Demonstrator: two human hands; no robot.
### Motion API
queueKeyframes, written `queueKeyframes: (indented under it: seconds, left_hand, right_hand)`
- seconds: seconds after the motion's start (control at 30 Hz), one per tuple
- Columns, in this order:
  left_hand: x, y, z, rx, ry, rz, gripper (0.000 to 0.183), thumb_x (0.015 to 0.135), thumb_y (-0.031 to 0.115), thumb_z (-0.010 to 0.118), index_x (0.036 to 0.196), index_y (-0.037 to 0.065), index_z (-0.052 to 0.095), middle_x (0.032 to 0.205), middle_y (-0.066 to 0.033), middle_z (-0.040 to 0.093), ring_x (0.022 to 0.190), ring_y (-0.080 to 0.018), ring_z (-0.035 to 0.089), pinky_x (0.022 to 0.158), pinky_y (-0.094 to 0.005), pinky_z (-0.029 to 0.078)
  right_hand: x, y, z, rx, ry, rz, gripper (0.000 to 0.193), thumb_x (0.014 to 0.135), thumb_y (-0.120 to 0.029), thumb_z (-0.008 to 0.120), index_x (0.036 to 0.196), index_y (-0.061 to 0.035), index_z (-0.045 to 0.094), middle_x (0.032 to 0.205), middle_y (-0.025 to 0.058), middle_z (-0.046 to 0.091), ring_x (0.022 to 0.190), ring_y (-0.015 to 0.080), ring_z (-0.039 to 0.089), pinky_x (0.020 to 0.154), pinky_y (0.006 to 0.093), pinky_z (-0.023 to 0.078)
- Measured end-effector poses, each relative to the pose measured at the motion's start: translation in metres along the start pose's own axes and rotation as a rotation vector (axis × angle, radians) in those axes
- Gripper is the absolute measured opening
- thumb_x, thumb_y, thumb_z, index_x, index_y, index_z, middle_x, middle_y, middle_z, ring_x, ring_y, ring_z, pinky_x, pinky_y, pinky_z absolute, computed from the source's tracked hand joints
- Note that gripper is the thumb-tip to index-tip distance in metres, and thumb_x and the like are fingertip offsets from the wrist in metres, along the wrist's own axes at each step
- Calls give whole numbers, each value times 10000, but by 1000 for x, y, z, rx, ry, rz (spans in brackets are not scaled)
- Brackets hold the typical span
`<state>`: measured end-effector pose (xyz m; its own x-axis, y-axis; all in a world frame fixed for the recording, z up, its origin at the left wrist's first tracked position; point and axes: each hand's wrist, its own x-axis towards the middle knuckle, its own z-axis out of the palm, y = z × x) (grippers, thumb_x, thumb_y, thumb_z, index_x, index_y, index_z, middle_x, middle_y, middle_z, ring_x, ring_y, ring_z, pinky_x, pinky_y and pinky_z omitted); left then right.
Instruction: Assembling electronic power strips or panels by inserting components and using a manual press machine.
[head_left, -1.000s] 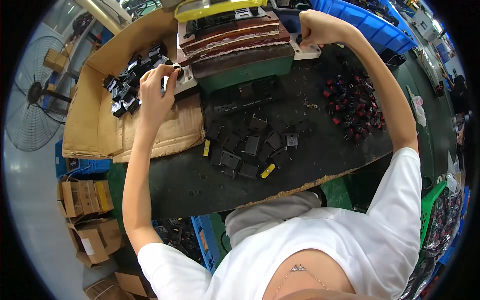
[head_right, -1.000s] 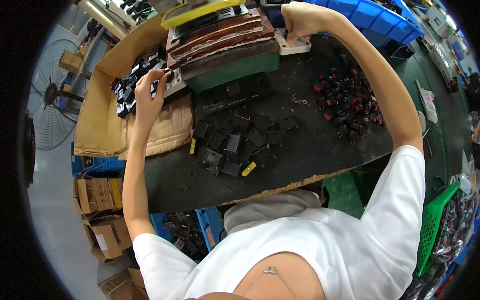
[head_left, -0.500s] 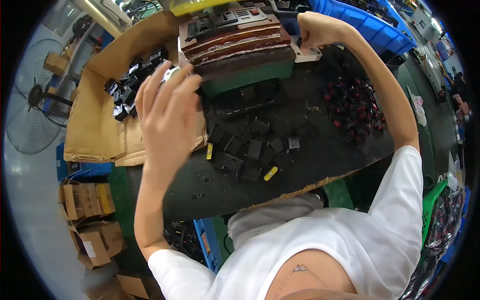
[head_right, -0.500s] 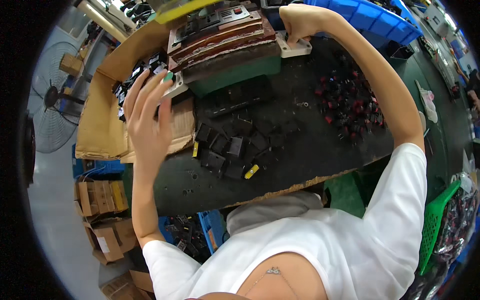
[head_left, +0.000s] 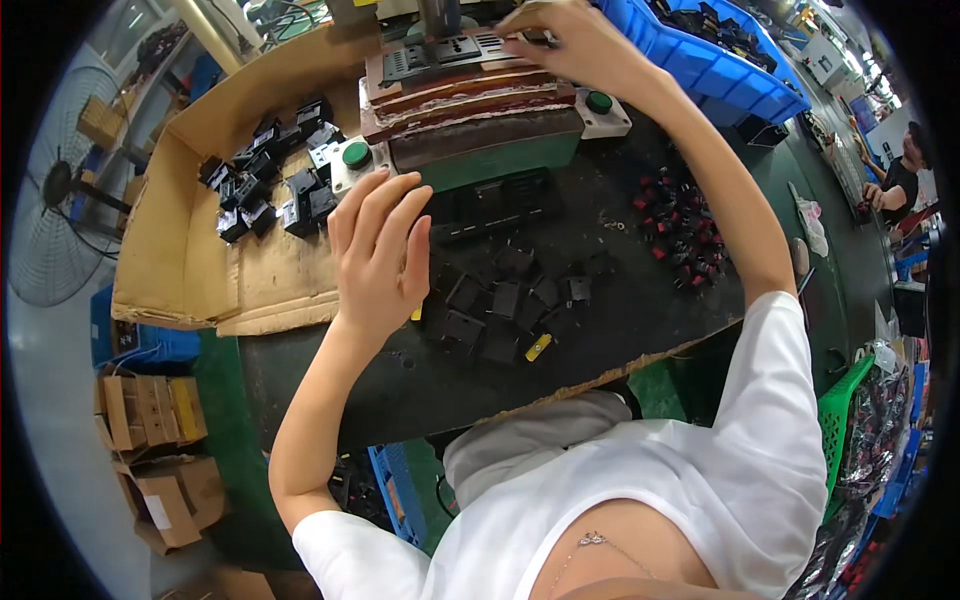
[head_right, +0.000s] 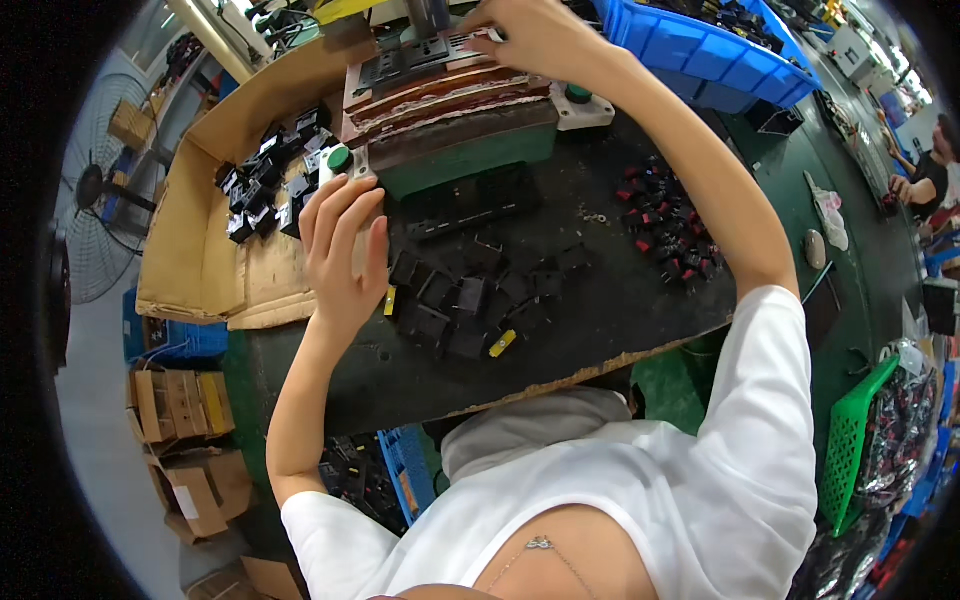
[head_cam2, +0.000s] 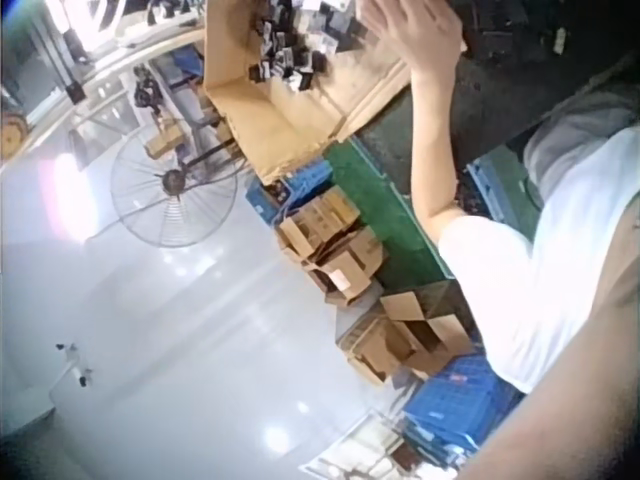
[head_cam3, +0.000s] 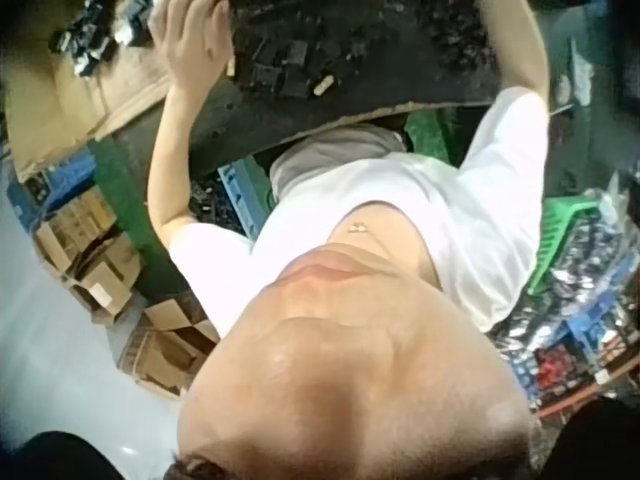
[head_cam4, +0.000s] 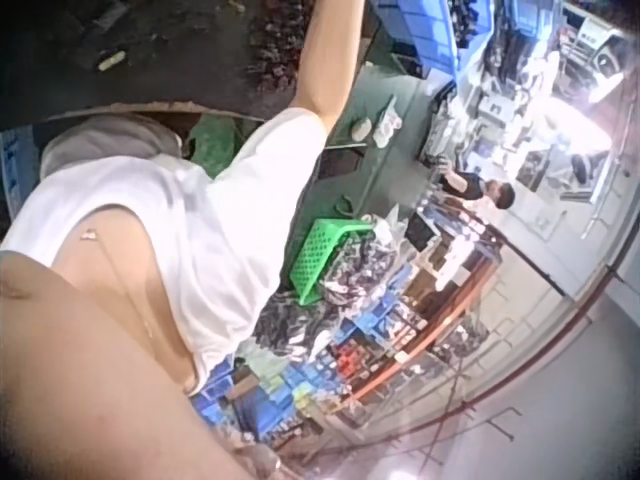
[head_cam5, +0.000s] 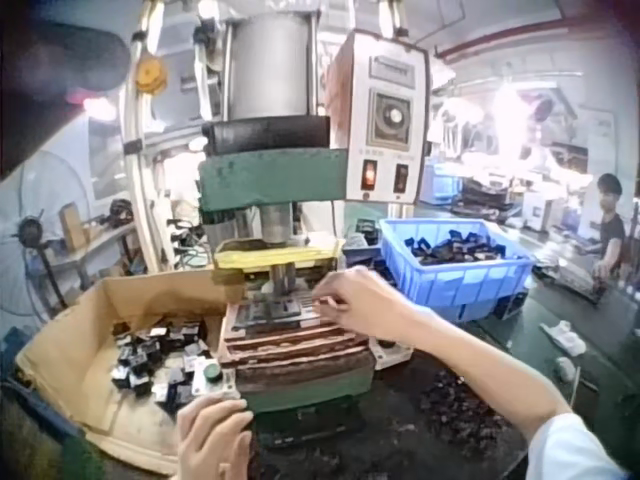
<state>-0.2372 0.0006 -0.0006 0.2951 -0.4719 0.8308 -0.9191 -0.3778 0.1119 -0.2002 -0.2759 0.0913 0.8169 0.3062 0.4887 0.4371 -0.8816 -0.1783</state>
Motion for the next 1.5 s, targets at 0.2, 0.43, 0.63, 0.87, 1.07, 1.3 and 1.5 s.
queueKeyframes:
  seconds: [0.2, 0.43, 0.63, 0.87, 1.07, 1.3, 1.5]
  left_hand:
    - [3, -1, 1, 2, -1, -21, 250, 754, 32, 604, 1003, 50, 596, 1074, -60, 574, 1050, -259, 501, 866, -351, 367]
    - [1, -1, 2, -56, -5, -36, 289, 729, -23, 567, 1010, 38, 587, 1064, -72, 577, 1043, -265, 507, 879, -353, 365]
    - [5, -10, -2, -199, 7, -120, 404, 669, -121, 446, 1035, 3, 567, 1033, -114, 572, 1025, -303, 503, 880, -377, 387]
    - [1, -23, 1, -312, 26, -444, 409, 741, -153, 351, 1042, 30, 560, 991, -121, 569, 905, -253, 517, 783, -289, 423]
    - [3, -26, 4, -491, 68, -571, 238, 862, -40, 402, 1038, 16, 552, 1003, -86, 597, 855, -170, 554, 742, -258, 431]
    - [6, -12, -14, -1223, -240, -890, 206, 929, 161, 487, 931, -20, 587, 737, -83, 630, 544, -129, 585, 486, -213, 407]
    - [-5, -18, -4, -609, -138, -314, 39, 792, -42, 604, 830, -49, 607, 693, -85, 614, 547, -128, 577, 500, -203, 414]
  right_hand:
    - [29, 20, 39, 46, -165, -211, 427, 849, -233, 578, 1245, -102, 489, 1148, 193, 525, 1032, 334, 518, 888, 382, 415]
    - [37, 10, 28, -36, -312, -234, 483, 907, -357, 471, 1262, -31, 448, 1059, 233, 538, 1020, 374, 510, 893, 406, 402]
    - [43, 16, 32, -152, -360, -344, 438, 921, -324, 448, 1266, -55, 427, 1013, 226, 538, 1002, 366, 516, 877, 416, 405]
    - [29, 17, 35, -243, -191, -431, 428, 938, -264, 428, 1325, -84, 390, 996, 212, 513, 903, 343, 517, 831, 398, 410]
    - [25, -43, -15, -353, -171, -160, 526, 880, -111, 503, 1377, -135, 332, 910, 221, 557, 807, 261, 584, 628, 341, 467]
    - [-70, -89, 14, -198, 144, -431, 598, 703, -153, 697, 1262, -241, 503, 1193, 133, 479, 1084, 310, 489, 927, 404, 407]
    - [-103, -64, 23, 49, 409, 16, 563, 687, -118, 737, 1211, -107, 529, 1244, 102, 484, 1125, 242, 499, 926, 358, 423]
